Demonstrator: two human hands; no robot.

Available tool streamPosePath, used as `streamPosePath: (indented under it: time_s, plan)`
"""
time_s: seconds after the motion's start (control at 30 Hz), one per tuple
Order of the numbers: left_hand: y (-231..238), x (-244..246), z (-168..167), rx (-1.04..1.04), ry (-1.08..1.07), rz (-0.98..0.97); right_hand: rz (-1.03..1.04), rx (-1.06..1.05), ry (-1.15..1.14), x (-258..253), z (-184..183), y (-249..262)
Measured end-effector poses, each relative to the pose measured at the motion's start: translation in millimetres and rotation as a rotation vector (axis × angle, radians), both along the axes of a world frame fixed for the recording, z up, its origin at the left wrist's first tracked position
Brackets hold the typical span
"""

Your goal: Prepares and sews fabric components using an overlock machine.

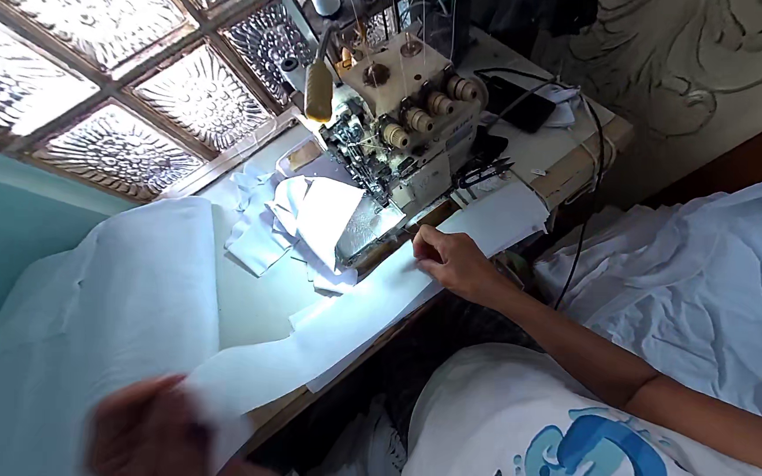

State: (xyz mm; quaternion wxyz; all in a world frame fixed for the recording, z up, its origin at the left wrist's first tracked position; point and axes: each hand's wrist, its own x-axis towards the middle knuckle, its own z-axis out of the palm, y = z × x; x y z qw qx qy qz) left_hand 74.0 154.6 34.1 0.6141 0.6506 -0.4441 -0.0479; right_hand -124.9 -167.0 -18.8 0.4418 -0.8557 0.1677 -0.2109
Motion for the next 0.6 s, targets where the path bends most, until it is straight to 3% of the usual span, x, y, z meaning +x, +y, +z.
streamPosePath:
  time_s: [0.1,0.2,0.33,0.5,0.6]
  plan:
    - [-105,-59,-10,0.104,0.169,-0.198,0.005,-0.071,-0.132,-7,-4,0]
    - [-149,-76,-30,0.269,0.186,-0.261,-0.008,-0.144,-0.164,-13,-4,5]
    - [-171,-77,-33,0.278,0.119,-0.17,0.004,-0.195,-0.205,-17,-4,9]
    - [-169,-69,-31,0.227,-0.01,-0.098,0.029,-0.246,-0.286,-11,-7,17]
    - [-165,-61,-32,0.181,0.025,-0.12,0.01,-0.259,-0.345,-4,-7,24]
